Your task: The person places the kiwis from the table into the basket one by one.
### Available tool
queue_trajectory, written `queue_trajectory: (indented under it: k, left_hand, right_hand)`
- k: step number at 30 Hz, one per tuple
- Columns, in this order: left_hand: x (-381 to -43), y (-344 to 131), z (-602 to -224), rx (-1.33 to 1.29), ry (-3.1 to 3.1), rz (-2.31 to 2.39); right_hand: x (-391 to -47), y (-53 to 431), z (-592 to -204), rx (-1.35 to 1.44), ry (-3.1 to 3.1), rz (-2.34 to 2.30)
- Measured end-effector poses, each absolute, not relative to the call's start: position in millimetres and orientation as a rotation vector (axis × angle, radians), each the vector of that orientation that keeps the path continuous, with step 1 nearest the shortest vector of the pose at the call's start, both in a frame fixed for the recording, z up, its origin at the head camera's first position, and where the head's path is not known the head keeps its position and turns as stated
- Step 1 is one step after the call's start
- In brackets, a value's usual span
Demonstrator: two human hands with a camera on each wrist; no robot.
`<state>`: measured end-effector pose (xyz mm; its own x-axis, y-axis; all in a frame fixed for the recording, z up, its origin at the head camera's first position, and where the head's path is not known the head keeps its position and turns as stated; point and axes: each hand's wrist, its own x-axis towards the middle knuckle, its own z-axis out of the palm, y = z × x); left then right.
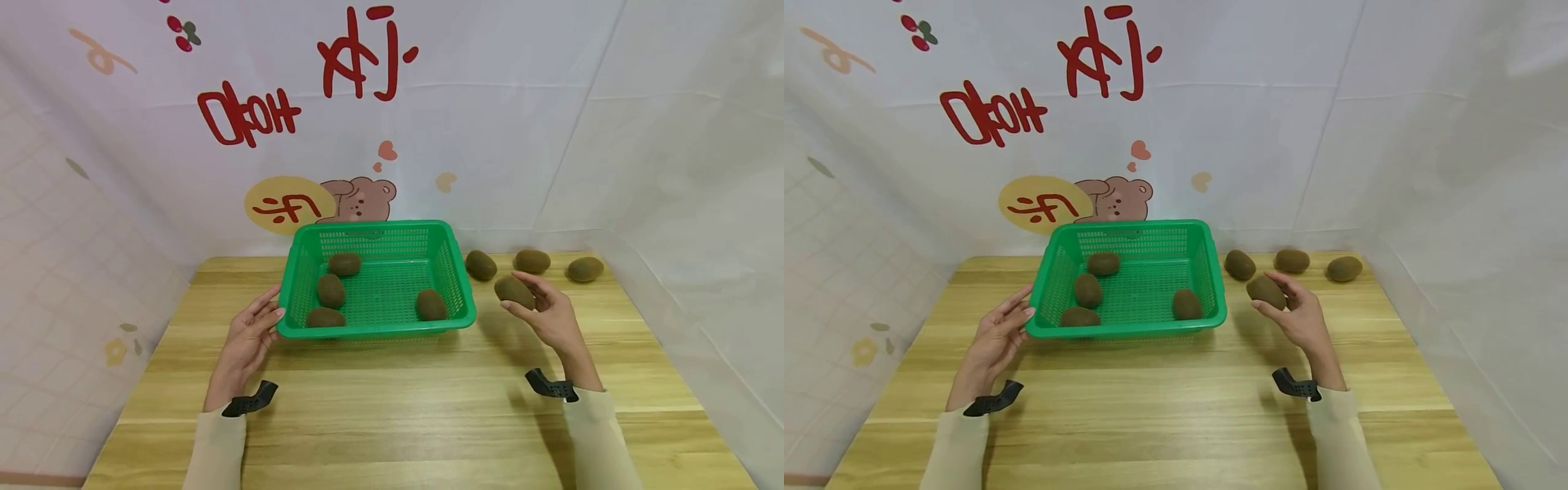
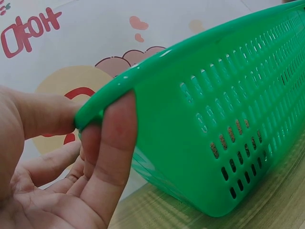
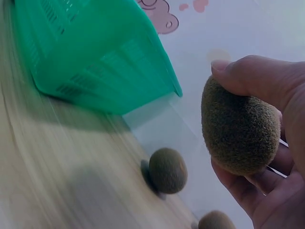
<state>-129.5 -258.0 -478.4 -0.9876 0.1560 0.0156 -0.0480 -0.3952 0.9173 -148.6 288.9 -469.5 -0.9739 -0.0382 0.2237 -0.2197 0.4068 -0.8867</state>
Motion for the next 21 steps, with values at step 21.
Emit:
queue_trajectory:
  k: [21]
  left_hand:
    - [-131.7,-259.5,-480.9,0.153,1.631,2.528]
  right_hand:
    - [-155.0,260.2,-443.8,0.326,-2.497,1.582]
